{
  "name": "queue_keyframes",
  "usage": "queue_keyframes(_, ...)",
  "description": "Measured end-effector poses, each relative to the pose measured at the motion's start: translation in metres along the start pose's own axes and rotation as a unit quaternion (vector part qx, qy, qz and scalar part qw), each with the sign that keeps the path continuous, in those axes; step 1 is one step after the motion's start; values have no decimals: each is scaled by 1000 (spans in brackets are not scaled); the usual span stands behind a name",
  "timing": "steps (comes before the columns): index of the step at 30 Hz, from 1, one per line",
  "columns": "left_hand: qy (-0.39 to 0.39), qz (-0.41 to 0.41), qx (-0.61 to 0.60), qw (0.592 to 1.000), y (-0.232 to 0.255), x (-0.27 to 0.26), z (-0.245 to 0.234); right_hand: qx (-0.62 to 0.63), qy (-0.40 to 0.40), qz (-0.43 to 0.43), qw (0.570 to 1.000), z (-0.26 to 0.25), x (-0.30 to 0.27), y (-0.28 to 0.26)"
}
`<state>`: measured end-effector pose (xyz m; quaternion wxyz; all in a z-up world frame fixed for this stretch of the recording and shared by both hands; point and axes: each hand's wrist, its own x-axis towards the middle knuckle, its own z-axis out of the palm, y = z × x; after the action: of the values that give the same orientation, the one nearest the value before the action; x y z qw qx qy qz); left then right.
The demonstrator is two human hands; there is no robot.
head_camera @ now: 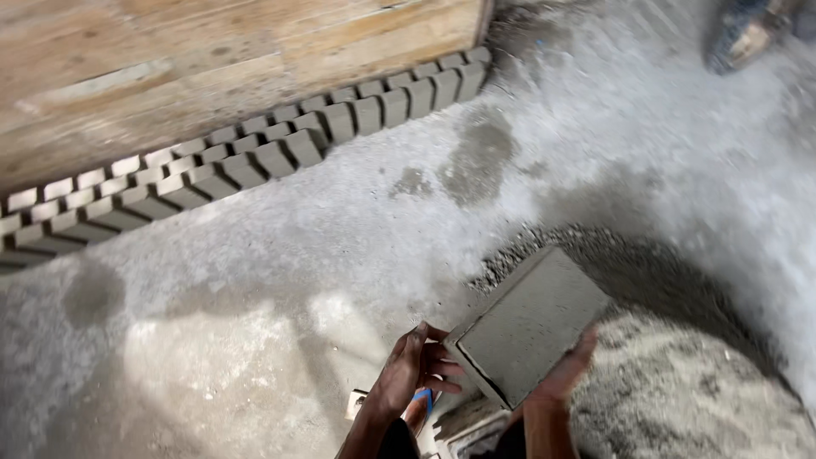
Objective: The person scoops cement into a metal mold, levels it with a trowel, and compacts it using a wooden block and a hammer. They then remove excess cement, flip the mold, and release the formed brick onto a stack.
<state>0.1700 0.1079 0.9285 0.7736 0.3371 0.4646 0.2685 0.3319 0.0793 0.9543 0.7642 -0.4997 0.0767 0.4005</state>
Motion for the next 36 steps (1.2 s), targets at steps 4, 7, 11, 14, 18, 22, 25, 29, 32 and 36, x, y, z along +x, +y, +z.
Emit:
queue_keyframes(4, 73, -25, 1, 997, 28, 12, -44, -33, -91, 155, 983, 27, 93, 78)
queue_keyframes(7, 105, 17, 75, 991, 72, 48, -74, -70, -126, 231, 962, 95, 124, 100)
queue_keyframes(11, 112, 133, 74, 982, 155, 113, -97, -165, -211, 304, 914, 202, 125, 107)
queue_keyframes(14, 96, 240, 28, 965, 206, 180, -122, -250, -225, 263, 904, 271, 131, 107)
queue_keyframes(18, 129, 274, -32, 952, 281, 249, -156, -314, -260, 171, 897, 404, 152, 122)
queue_keyframes(22, 196, 382, 36, 903, 355, 267, -158, -353, -344, 110, 863, 465, 229, 156)
queue_keyframes(25, 201, 421, -13, 884, 407, 293, -175, -325, -338, 37, 882, 526, 253, 165)
queue_keyframes(29, 198, 403, -5, 894, 433, 358, -228, -274, -325, 35, 905, 604, 290, 215)
queue_keyframes(32, 234, 349, 127, 898, 451, 409, -281, -236, -358, 94, 898, 668, 341, 292)
queue_keyframes(36, 251, 301, 83, 916, 436, 536, -379, -231, -358, 174, 888, 701, 439, 419)
